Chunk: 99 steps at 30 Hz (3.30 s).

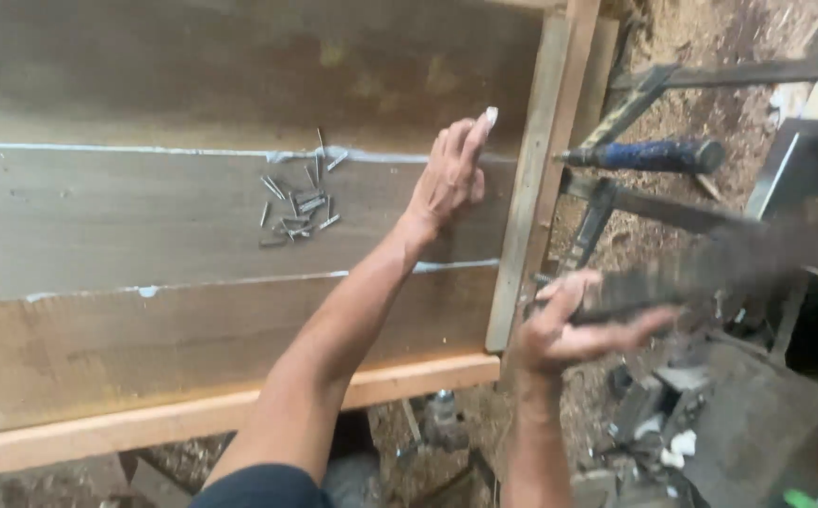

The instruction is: Nailing wooden support strips onto a larger wooden board to assemble a structure.

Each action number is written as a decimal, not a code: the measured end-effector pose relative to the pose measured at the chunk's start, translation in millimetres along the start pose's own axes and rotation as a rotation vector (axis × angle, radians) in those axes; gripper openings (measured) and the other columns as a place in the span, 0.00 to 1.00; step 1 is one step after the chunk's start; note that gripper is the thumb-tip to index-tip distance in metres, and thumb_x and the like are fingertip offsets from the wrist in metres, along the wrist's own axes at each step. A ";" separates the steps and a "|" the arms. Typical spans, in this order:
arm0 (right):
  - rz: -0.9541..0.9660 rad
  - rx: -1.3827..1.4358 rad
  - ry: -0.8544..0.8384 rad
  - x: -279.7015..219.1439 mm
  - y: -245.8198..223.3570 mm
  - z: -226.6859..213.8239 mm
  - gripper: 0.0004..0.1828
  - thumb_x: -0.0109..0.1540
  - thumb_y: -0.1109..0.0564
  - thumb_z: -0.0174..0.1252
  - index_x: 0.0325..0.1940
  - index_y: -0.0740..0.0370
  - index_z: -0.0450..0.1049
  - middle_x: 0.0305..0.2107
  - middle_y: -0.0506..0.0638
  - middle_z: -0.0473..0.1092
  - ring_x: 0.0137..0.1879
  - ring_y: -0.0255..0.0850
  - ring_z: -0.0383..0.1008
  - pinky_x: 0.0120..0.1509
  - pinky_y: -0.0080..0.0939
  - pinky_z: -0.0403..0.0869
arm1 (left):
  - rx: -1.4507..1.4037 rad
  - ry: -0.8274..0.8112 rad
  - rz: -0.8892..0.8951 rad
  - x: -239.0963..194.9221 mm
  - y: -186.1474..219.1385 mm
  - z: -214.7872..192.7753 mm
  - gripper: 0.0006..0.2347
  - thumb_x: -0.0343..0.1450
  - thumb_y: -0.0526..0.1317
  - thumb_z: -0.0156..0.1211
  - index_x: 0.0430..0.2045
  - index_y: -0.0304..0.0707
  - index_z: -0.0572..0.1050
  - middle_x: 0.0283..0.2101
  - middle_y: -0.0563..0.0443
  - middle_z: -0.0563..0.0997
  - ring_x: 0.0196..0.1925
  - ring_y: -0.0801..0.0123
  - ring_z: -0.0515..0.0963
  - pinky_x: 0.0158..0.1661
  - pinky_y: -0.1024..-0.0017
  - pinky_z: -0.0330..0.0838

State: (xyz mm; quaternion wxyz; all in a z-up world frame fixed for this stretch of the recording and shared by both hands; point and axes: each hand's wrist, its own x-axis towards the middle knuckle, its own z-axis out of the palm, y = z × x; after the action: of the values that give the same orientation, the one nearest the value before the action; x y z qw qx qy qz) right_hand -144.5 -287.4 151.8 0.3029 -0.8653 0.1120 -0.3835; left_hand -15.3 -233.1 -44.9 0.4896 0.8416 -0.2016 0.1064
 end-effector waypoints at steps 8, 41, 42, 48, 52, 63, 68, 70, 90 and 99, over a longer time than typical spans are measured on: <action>0.793 -0.194 -0.495 -41.1 -57.5 -8.0 0.42 0.65 0.62 0.54 0.81 0.42 0.49 0.51 0.62 0.64 0.25 0.41 0.74 0.23 0.35 0.73 | -0.090 -0.029 -0.028 2.6 -4.7 4.7 0.44 0.54 0.26 0.62 0.71 0.40 0.56 0.50 0.42 0.70 0.45 0.53 0.76 0.53 0.63 0.73; 1.061 -0.217 -0.638 -27.7 -61.1 -55.3 0.41 0.62 0.52 0.53 0.78 0.55 0.47 0.38 0.56 0.74 0.25 0.40 0.76 0.26 0.40 0.81 | -0.447 -0.405 -0.273 133.9 4.4 -94.8 0.22 0.69 0.24 0.58 0.57 0.44 0.68 0.39 0.47 0.82 0.36 0.68 0.80 0.43 0.74 0.79; 0.987 -0.101 -0.608 -3.7 -60.1 -43.8 0.46 0.64 0.55 0.49 0.82 0.55 0.35 0.42 0.61 0.72 0.27 0.41 0.73 0.25 0.41 0.79 | -0.508 -0.367 -0.325 137.0 14.2 -68.5 0.21 0.70 0.24 0.58 0.58 0.43 0.71 0.45 0.42 0.84 0.43 0.65 0.85 0.52 0.74 0.85; 0.821 -0.158 -0.581 99.9 -37.8 16.4 0.42 0.67 0.60 0.48 0.83 0.49 0.38 0.28 0.53 0.72 0.23 0.39 0.72 0.27 0.40 0.80 | -0.276 0.029 -0.242 148.8 -0.1 52.3 0.10 0.68 0.31 0.61 0.37 0.53 0.78 0.38 0.63 0.87 0.35 0.71 0.87 0.34 0.69 0.84; 0.546 -0.124 -0.486 115.4 -17.9 37.4 0.39 0.67 0.63 0.52 0.80 0.50 0.44 0.65 0.66 0.67 0.22 0.36 0.74 0.27 0.36 0.80 | -0.323 0.035 -0.206 140.8 -14.4 75.9 0.22 0.70 0.34 0.67 0.56 0.60 0.67 0.45 0.57 0.88 0.43 0.65 0.91 0.44 0.63 0.87; 0.859 -0.209 -0.691 144.2 -35.2 61.1 0.40 0.68 0.66 0.47 0.83 0.48 0.45 0.35 0.63 0.73 0.26 0.38 0.70 0.26 0.32 0.75 | -0.190 0.089 -0.241 122.1 -25.4 115.7 0.19 0.70 0.42 0.61 0.56 0.64 0.69 0.47 0.63 0.85 0.49 0.69 0.86 0.52 0.64 0.81; 0.337 -0.029 -0.259 109.7 10.8 44.7 0.41 0.73 0.69 0.51 0.85 0.45 0.43 0.59 0.57 0.55 0.28 0.39 0.72 0.29 0.32 0.77 | -0.089 0.039 -0.210 120.8 -27.5 17.9 0.21 0.70 0.37 0.62 0.58 0.59 0.68 0.47 0.60 0.81 0.51 0.66 0.83 0.52 0.65 0.81; 0.185 -0.023 -0.057 81.8 34.8 46.0 0.41 0.77 0.69 0.51 0.86 0.40 0.41 0.82 0.51 0.39 0.30 0.42 0.73 0.33 0.35 0.79 | 0.126 0.011 -0.130 109.9 -54.4 -12.4 0.19 0.68 0.39 0.63 0.53 0.64 0.70 0.43 0.70 0.79 0.49 0.77 0.83 0.49 0.76 0.81; 0.498 -0.042 -0.370 64.5 -19.4 80.8 0.40 0.63 0.69 0.59 0.78 0.52 0.58 0.28 0.58 0.74 0.20 0.39 0.73 0.15 0.34 0.72 | -0.111 -0.230 -0.095 110.2 -92.5 -90.5 0.17 0.67 0.35 0.57 0.49 0.43 0.63 0.39 0.34 0.74 0.38 0.34 0.82 0.39 0.46 0.78; 0.116 0.117 0.129 70.6 1.5 67.1 0.34 0.82 0.66 0.45 0.84 0.41 0.38 0.58 0.80 0.71 0.26 0.48 0.62 0.26 0.44 0.67 | -0.173 -0.240 -0.081 118.1 -89.7 -104.3 0.12 0.67 0.29 0.52 0.42 0.39 0.62 0.37 0.35 0.72 0.28 0.42 0.76 0.24 0.50 0.72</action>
State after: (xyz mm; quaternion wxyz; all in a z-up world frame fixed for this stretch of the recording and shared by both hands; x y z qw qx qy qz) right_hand -47.2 -289.3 157.8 0.3667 -0.8117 0.1583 -0.4262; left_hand 132.3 -131.0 -18.6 0.5366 0.8105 -0.2328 -0.0325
